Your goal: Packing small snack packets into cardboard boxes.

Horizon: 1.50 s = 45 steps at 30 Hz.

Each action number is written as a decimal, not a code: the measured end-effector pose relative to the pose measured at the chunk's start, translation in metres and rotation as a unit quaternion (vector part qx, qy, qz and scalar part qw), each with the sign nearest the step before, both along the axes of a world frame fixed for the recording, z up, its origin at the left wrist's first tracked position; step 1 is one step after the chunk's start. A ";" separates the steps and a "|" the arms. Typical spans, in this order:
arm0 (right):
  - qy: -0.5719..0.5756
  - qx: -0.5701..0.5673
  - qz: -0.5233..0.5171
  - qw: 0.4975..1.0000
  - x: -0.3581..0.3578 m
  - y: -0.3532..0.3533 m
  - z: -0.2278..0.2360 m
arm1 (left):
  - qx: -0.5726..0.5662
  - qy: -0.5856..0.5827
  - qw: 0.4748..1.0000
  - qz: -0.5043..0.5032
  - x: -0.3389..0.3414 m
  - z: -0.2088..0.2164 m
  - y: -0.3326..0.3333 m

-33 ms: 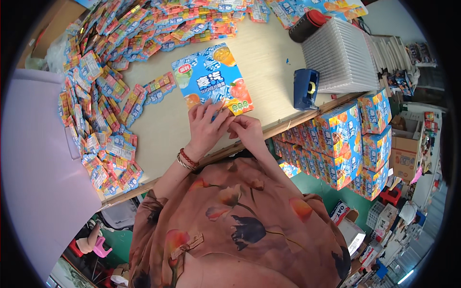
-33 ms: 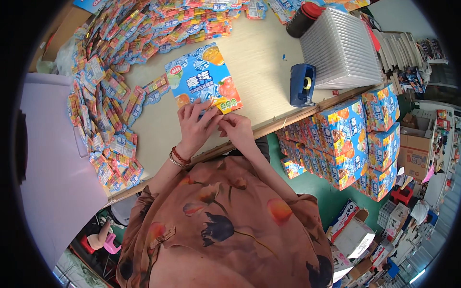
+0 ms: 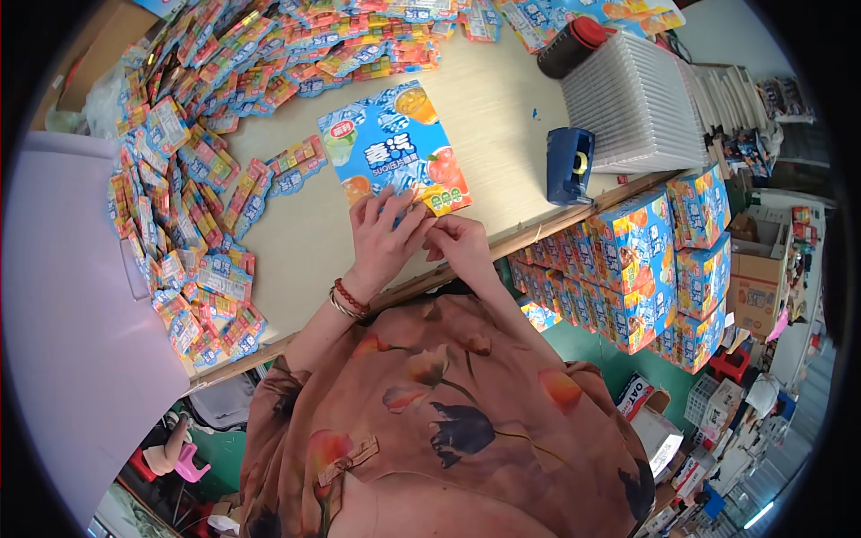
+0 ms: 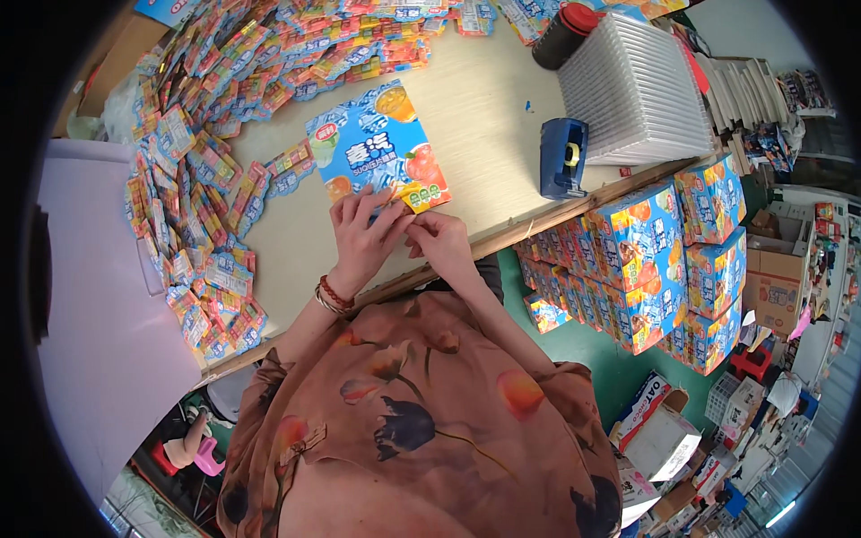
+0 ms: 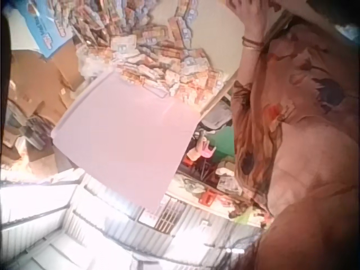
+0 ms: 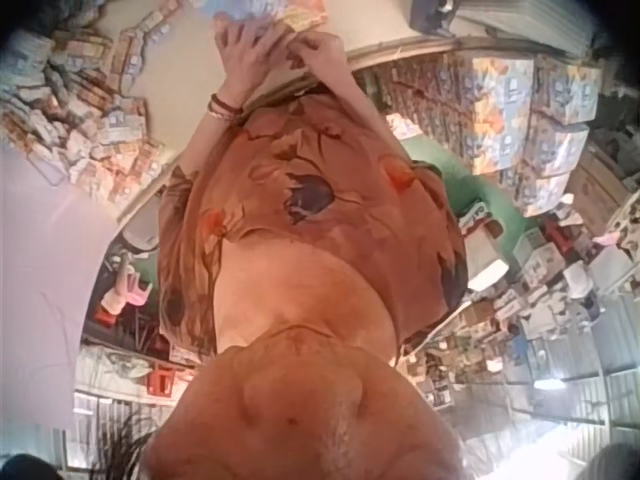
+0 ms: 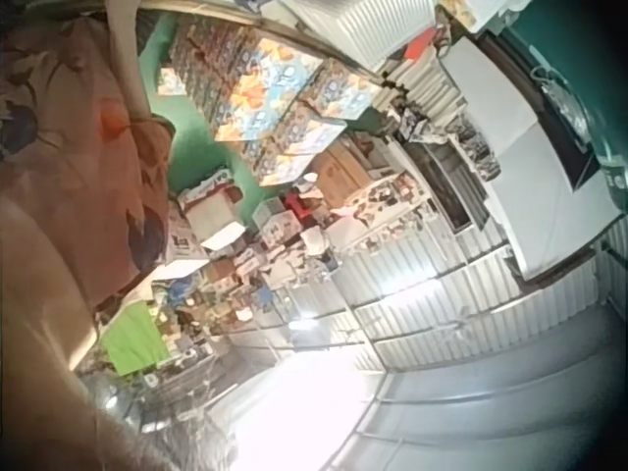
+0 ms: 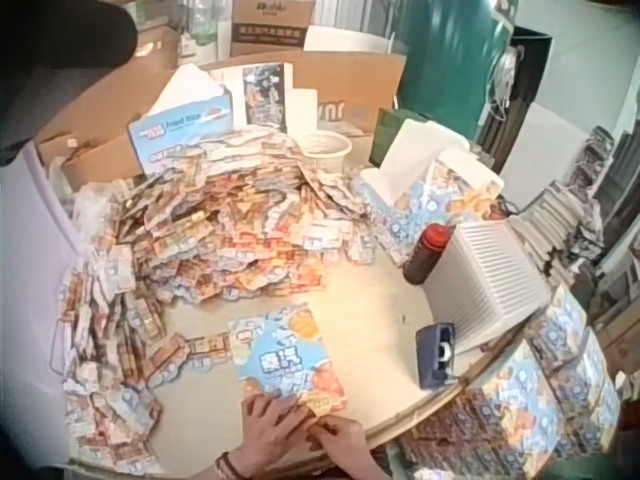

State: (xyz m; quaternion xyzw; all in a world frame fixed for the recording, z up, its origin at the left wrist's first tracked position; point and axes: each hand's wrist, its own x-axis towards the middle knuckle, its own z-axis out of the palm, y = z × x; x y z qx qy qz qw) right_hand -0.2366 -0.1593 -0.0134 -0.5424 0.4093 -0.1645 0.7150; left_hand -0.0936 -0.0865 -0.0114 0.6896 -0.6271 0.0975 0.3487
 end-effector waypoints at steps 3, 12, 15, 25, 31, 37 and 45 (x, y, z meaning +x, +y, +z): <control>0.006 0.099 0.024 0.995 -0.003 -0.006 0.009 | 0.003 -0.021 1.000 -0.011 0.000 -0.001 0.000; -0.095 0.226 -0.159 0.956 -0.047 0.007 0.024 | 0.000 -0.080 0.997 -0.023 0.000 -0.012 0.001; -0.009 0.004 -0.196 0.980 -0.054 -0.004 0.025 | 0.032 -0.110 0.993 -0.017 -0.003 -0.008 0.003; 0.111 -0.074 0.070 0.988 0.006 -0.127 -0.005 | -0.032 0.194 0.976 0.091 0.011 -0.011 0.026; 0.104 -0.114 0.160 0.975 0.032 -0.100 0.027 | 0.104 0.545 0.832 0.009 0.028 -0.025 0.018; -0.122 -0.072 -0.069 0.987 -0.039 -0.057 0.059 | -0.011 0.501 0.853 -0.147 -0.017 0.022 0.022; -0.228 -0.151 -0.439 0.856 -0.357 0.009 0.067 | 0.038 0.110 0.867 -0.484 -0.088 0.110 -0.002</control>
